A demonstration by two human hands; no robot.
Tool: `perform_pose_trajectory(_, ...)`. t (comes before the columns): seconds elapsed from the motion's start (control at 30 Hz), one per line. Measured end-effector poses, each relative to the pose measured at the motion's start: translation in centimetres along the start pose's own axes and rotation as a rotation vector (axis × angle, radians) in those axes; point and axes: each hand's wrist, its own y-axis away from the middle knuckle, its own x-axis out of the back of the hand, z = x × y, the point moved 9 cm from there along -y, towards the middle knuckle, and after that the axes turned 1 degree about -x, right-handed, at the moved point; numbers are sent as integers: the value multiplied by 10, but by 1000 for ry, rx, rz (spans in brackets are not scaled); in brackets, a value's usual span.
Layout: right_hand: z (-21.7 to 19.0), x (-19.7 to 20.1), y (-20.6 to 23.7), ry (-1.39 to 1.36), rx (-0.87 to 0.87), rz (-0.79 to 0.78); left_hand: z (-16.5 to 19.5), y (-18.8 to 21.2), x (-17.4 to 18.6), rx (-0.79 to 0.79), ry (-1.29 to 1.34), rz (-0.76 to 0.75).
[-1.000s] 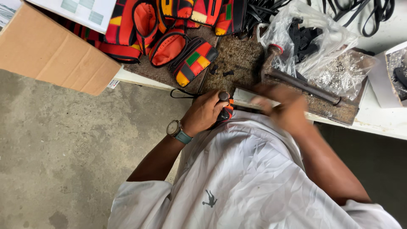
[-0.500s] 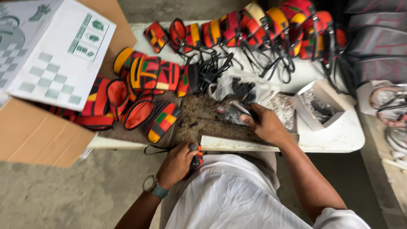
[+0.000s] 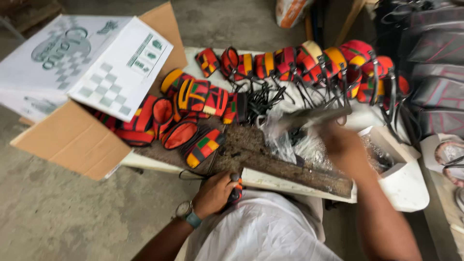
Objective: The person attaches black shoulder straps to small colorful patchwork fabric bags at a work table. They pick up a bag, thread and secure the strap through its attachment points, then set the finished bag on the table and reach for the next one, working through a batch one at a time.
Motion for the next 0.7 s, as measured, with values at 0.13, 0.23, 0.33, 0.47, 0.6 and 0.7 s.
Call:
perform_pose_trajectory(0.13, 30, 91, -21, 29, -6, 459, -2, 2, -2, -10, 30, 5)
perform_pose_trajectory(0.23, -18, 96, -6, 93, 38, 634, -5, 3, -8, 16, 39, -43)
perform_pose_trajectory(0.33, -89, -56, 21, 200, 260, -385, -5, 1, -9, -15, 52, -44)
perform_pose_trajectory(0.47, -61, -69, 28, 308, 188, -259, -15, -2, -6, -5, -72, 57)
perform_pose_trajectory(0.6, -8, -70, 32, 295, 28, -251, -31, 16, -19, 45, 25, 81)
perform_pose_trajectory(0.7, 0, -76, 36, 420, 75, -206, -43, 18, -22, 25, 103, 174)
